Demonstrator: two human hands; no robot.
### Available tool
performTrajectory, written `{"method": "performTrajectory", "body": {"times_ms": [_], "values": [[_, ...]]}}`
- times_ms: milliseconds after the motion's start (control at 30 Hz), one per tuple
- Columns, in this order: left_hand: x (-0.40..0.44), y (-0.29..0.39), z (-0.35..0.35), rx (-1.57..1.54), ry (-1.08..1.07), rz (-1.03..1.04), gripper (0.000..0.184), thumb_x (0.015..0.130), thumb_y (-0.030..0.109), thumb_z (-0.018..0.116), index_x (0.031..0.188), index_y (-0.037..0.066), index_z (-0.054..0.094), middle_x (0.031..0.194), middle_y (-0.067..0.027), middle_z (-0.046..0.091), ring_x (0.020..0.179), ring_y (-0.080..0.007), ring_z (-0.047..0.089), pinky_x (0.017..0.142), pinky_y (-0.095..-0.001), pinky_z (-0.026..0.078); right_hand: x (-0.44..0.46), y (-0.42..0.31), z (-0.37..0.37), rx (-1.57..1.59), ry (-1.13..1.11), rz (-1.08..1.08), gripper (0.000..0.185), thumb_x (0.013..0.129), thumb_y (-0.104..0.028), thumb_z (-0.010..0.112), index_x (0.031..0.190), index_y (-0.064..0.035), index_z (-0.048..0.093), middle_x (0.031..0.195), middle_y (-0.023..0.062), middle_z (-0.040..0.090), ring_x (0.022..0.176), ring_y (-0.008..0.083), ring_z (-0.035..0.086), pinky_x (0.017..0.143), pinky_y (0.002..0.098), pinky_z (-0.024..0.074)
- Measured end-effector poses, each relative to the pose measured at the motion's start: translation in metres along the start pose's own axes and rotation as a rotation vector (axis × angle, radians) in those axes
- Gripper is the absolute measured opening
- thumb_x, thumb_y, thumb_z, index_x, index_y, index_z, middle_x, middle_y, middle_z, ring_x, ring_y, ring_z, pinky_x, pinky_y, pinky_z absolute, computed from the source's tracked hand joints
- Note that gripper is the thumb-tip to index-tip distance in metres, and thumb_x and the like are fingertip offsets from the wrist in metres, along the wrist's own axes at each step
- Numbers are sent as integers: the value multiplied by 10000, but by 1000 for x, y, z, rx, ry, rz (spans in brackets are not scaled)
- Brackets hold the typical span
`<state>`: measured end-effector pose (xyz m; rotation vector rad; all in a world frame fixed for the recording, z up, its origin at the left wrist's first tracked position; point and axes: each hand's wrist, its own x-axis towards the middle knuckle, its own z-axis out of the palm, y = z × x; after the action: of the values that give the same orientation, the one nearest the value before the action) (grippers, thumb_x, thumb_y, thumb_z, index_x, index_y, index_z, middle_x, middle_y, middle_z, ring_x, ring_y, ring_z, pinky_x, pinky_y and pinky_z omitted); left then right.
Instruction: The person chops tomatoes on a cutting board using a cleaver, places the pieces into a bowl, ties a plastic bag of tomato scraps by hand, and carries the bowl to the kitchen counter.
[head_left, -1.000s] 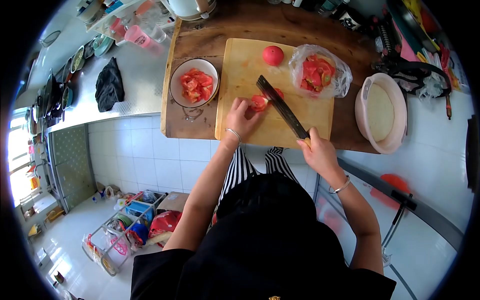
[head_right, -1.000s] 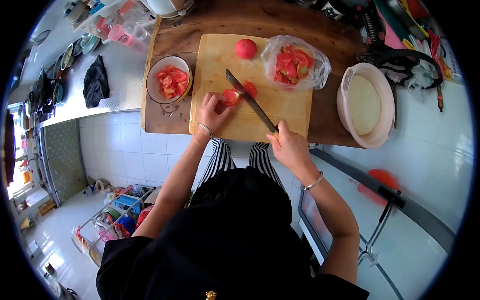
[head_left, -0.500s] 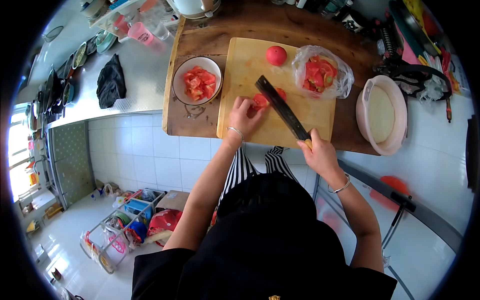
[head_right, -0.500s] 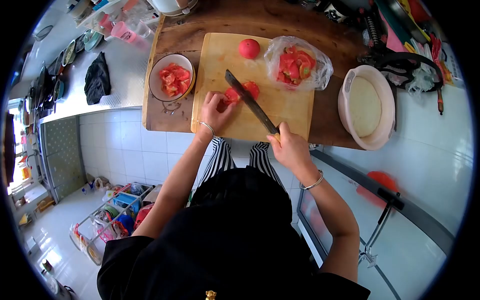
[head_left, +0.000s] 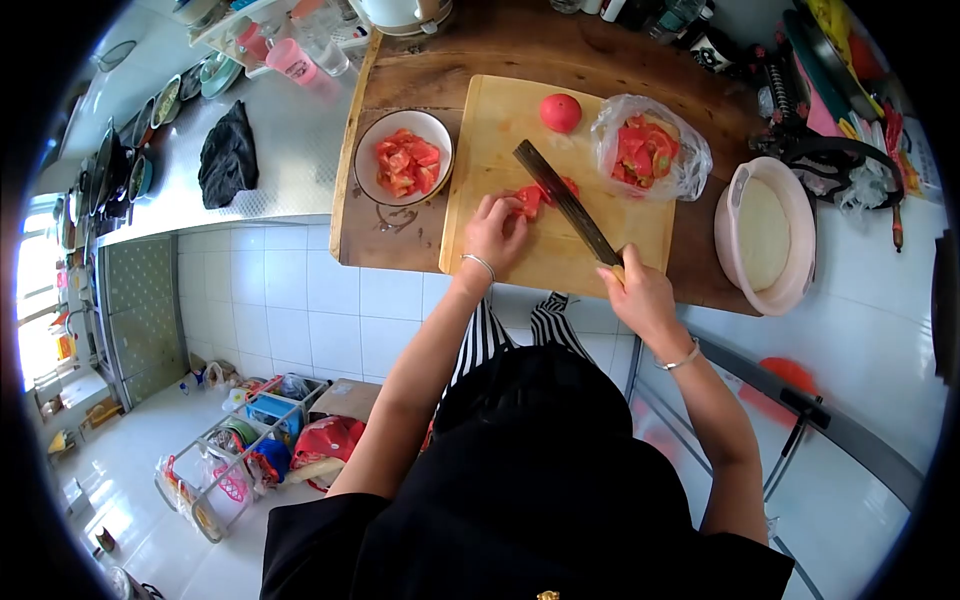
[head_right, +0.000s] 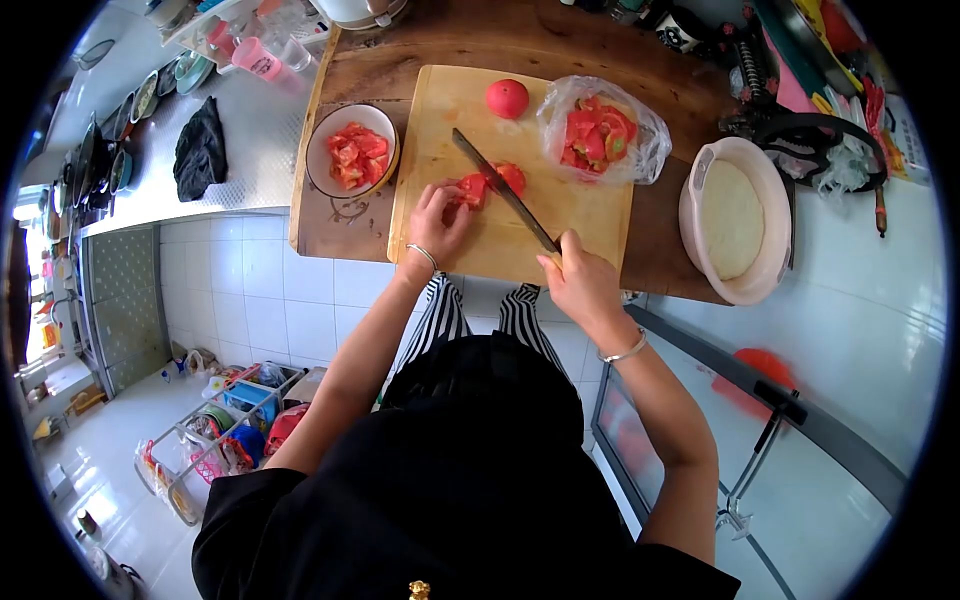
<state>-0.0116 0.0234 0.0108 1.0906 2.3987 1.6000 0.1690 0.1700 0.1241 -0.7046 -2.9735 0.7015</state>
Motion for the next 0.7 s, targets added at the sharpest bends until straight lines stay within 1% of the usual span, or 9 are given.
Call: {"method": "performTrajectory", "body": {"times_ms": [100, 167, 200, 267, 300, 367, 500, 567, 700], "values": [[-1, 4, 2, -117, 52, -49, 175, 781, 52, 653, 948, 34, 605, 1011, -149, 578, 824, -300, 625, 696, -332, 540, -4, -6, -9, -27, -57, -1, 306, 871, -253, 639, 887, -29, 431, 613, 175, 591, 603, 384, 611, 526, 470, 473], [0, -1, 1, -2, 78, 10, 144, 784, 51, 657, 916, 28, 604, 1004, -153, 570, 818, -284, 625, 683, -324, 533, 4, -4, -2, -74, -157, 23, 301, 870, -249, 638, 889, -28, 434, 625, 179, 596, 611, 386, 616, 531, 471, 480], [2, -2, 0, 2, 81, 5, 144, 784, 51, 657, 916, 28, 604, 1004, -153, 570, 818, -284, 625, 683, -324, 533, 10, -2, 6, -74, -162, 18, 301, 870, -249, 638, 889, -28, 434, 625, 179, 596, 611, 386, 616, 531, 471, 480], [0, 4, -1, -56, 12, -123, 133, 781, 57, 673, 887, 24, 600, 990, -145, 569, 801, -268, 626, 668, -320, 527, 14, 4, 27, -112, -125, 19, 298, 871, -247, 636, 890, -27, 436, 634, 181, 601, 618, 390, 617, 535, 474, 484], [-1, 3, -1, -54, 13, -119, 133, 781, 57, 673, 887, 24, 600, 990, -145, 569, 801, -268, 626, 668, -320, 527, 14, 7, 31, -110, -121, 18, 298, 871, -247, 636, 890, -27, 436, 634, 181, 601, 618, 390, 617, 535, 474, 484], [-3, 3, 0, -24, -16, -73, 145, 769, 74, 703, 858, 23, 601, 947, -130, 576, 760, -253, 630, 645, -315, 528, 10, 16, 32, 17, -55, 31, 301, 874, -253, 632, 886, -29, 432, 633, 182, 599, 616, 393, 614, 531, 481, 473], [-4, 5, -3, -4, -77, -51, 163, 753, 94, 733, 831, 25, 607, 893, -109, 582, 702, -244, 625, 617, -309, 528, 1, 6, 16, 74, -24, 62, 308, 878, -263, 628, 886, -30, 427, 634, 185, 596, 615, 399, 608, 524, 494, 456], [-3, 7, -1, -63, -79, -69, 198, 736, 131, 757, 818, 37, 603, 834, -99, 575, 690, -251, 631, 621, -327, 536, -8, -7, -4, 82, -76, 129, 316, 881, -270, 625, 896, -30, 421, 636, 189, 594, 621, 405, 606, 536, 508, 447], [-4, 0, 1, -81, -92, -80, 208, 732, 134, 768, 813, 41, 601, 841, -92, 578, 672, -222, 642, 612, -309, 539, -6, -9, 0, 76, -178, 146, 322, 879, -272, 626, 909, -27, 419, 639, 188, 596, 629, 410, 605, 552, 513, 450]]}}
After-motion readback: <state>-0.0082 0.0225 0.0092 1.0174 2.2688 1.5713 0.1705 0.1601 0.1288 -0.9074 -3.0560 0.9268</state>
